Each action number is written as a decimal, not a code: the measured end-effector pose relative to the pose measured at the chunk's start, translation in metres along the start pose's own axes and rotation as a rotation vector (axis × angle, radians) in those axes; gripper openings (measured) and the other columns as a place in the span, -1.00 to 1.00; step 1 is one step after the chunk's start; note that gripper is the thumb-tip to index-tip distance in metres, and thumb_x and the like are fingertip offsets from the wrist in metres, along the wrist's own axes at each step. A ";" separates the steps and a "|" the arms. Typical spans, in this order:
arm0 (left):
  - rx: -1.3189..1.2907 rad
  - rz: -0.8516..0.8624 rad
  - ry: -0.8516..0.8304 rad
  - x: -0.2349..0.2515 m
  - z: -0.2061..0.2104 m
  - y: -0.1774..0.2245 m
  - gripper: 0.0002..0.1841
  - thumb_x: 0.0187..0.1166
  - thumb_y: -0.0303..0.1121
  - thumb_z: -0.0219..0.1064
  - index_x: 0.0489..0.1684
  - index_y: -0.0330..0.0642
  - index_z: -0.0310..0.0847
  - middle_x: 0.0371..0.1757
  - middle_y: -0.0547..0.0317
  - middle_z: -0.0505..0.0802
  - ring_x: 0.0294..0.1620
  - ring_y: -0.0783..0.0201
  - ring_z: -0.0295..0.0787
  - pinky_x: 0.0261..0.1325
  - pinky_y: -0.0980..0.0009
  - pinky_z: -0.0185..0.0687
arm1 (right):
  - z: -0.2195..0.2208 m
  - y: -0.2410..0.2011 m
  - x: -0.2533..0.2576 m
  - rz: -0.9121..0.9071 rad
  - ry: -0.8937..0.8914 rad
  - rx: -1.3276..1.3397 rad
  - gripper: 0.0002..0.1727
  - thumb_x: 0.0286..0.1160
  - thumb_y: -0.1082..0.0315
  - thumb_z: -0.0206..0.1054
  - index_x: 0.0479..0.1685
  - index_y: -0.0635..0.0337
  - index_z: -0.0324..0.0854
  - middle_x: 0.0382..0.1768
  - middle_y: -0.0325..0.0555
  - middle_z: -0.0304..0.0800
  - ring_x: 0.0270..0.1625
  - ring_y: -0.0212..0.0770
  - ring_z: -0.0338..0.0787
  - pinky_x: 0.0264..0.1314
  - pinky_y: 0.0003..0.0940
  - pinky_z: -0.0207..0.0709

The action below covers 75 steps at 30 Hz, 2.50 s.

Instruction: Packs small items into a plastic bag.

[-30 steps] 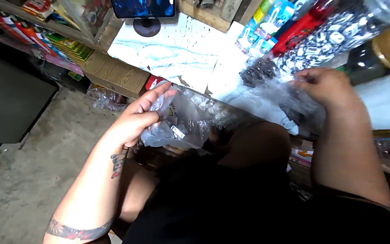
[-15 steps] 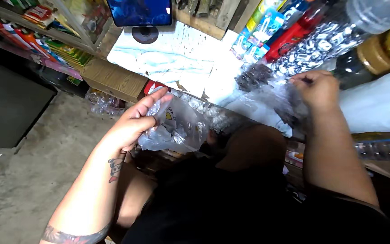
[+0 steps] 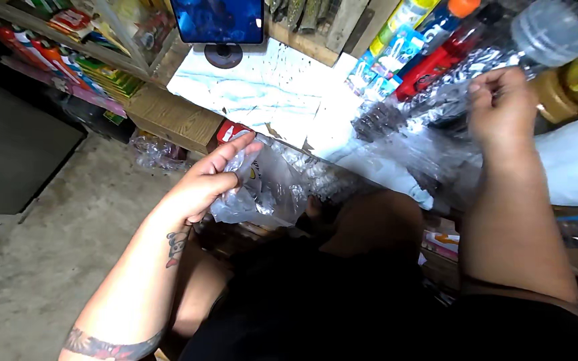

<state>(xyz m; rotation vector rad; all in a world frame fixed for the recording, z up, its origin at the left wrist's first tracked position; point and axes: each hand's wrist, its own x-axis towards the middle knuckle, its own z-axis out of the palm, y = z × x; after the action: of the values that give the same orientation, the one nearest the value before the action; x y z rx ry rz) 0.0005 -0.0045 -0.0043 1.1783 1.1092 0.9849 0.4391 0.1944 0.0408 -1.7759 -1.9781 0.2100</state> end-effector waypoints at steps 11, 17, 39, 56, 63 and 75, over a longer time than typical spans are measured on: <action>0.011 0.009 -0.014 0.003 0.001 0.000 -0.19 0.35 -0.55 0.07 0.83 -0.13 0.12 0.64 0.25 0.59 -0.11 0.57 0.68 -0.34 0.64 0.49 | -0.013 -0.055 -0.027 -0.249 -0.123 0.277 -0.62 0.79 0.09 0.14 0.31 0.17 0.51 -0.20 -0.31 0.56 -0.39 -0.67 0.47 -0.27 -0.61 0.47; 0.025 -0.002 -0.022 0.003 0.001 0.001 -0.17 0.35 -0.54 0.07 0.85 -0.12 0.08 0.66 0.24 0.56 0.00 0.56 0.70 -0.24 0.64 0.54 | 0.003 -0.105 -0.047 -0.500 -0.286 0.418 -0.75 0.78 0.22 0.14 0.15 0.17 0.57 -0.30 -0.46 0.58 -0.44 -0.74 0.45 -0.34 -0.74 0.41; 0.021 0.001 -0.052 0.006 0.002 0.000 -0.18 0.37 -0.56 0.07 0.84 -0.18 0.06 0.67 0.17 0.54 0.32 0.43 0.67 0.11 0.51 0.65 | 0.144 -0.182 -0.104 -0.720 -0.987 0.143 -0.50 0.66 0.21 0.39 0.53 0.17 0.57 0.42 0.23 0.64 0.35 0.19 0.74 0.40 0.16 0.59; 0.033 -0.009 -0.014 0.004 0.002 -0.001 -0.16 0.33 -0.54 0.09 0.84 -0.10 0.09 0.65 0.30 0.58 -0.25 0.63 0.66 -0.41 0.69 0.46 | 0.035 0.021 -0.011 -0.043 -0.409 -0.226 -0.35 0.62 0.11 0.44 0.61 0.28 0.50 0.53 0.51 0.49 0.63 0.57 0.39 0.61 0.60 0.15; 0.018 -0.010 -0.008 0.005 0.003 -0.004 -0.15 0.30 -0.57 0.09 0.84 -0.11 0.10 0.63 0.29 0.60 -0.33 0.63 0.62 -0.47 0.69 0.42 | 0.057 0.040 -0.023 -0.082 -0.227 -0.242 -0.69 0.68 0.23 0.34 0.18 0.25 0.78 0.38 0.33 0.69 0.58 0.45 0.49 0.58 0.52 0.19; 0.024 -0.027 -0.013 0.005 0.003 -0.001 -0.17 0.35 -0.57 0.08 0.84 -0.12 0.09 0.65 0.26 0.58 -0.22 0.59 0.65 -0.38 0.65 0.46 | 0.031 0.024 -0.016 0.013 -0.168 -0.144 -0.56 0.87 0.18 0.06 0.39 0.36 0.56 0.25 0.51 0.69 0.27 0.53 0.71 0.34 0.55 0.44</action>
<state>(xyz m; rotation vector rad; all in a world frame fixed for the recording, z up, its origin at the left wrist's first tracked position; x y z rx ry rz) 0.0047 -0.0009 -0.0055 1.1846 1.1267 0.9440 0.4474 0.1885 -0.0001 -1.9173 -2.1470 0.2331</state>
